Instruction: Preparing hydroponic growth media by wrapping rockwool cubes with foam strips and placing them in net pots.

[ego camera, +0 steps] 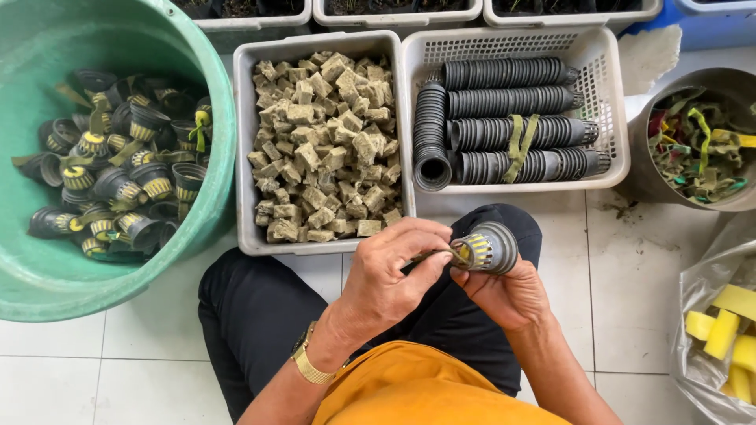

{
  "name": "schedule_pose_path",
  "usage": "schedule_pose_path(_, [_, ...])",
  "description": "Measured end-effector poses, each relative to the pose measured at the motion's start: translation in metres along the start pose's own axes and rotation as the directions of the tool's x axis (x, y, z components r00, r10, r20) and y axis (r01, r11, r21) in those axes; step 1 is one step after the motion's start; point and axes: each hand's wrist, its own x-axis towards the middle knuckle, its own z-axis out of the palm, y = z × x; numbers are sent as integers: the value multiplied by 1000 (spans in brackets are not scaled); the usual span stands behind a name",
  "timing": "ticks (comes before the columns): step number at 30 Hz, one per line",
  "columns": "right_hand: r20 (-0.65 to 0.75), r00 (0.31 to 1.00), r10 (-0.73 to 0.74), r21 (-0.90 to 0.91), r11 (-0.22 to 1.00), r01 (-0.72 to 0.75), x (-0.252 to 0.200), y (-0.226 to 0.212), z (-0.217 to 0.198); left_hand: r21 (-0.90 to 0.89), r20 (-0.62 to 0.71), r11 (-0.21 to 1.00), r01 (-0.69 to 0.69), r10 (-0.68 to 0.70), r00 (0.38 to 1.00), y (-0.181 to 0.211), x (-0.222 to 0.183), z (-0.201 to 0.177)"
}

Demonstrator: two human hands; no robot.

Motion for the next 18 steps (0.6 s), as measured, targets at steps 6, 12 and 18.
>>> schedule_pose_path(6, [43,999,9,53,999,-11,-5,-1,-1,-202,-32,957,206,-216,976,-7,-3,8])
schedule_pose_path(12, [109,994,-1,132,991,-14,-6,-7,2,-592,120,637,493,-536,836,-13,-5,14])
schedule_pose_path(18, [-89,993,-79,8,997,80,-8,-3,-3,-484,52,758,437,-474,879,1,-11,7])
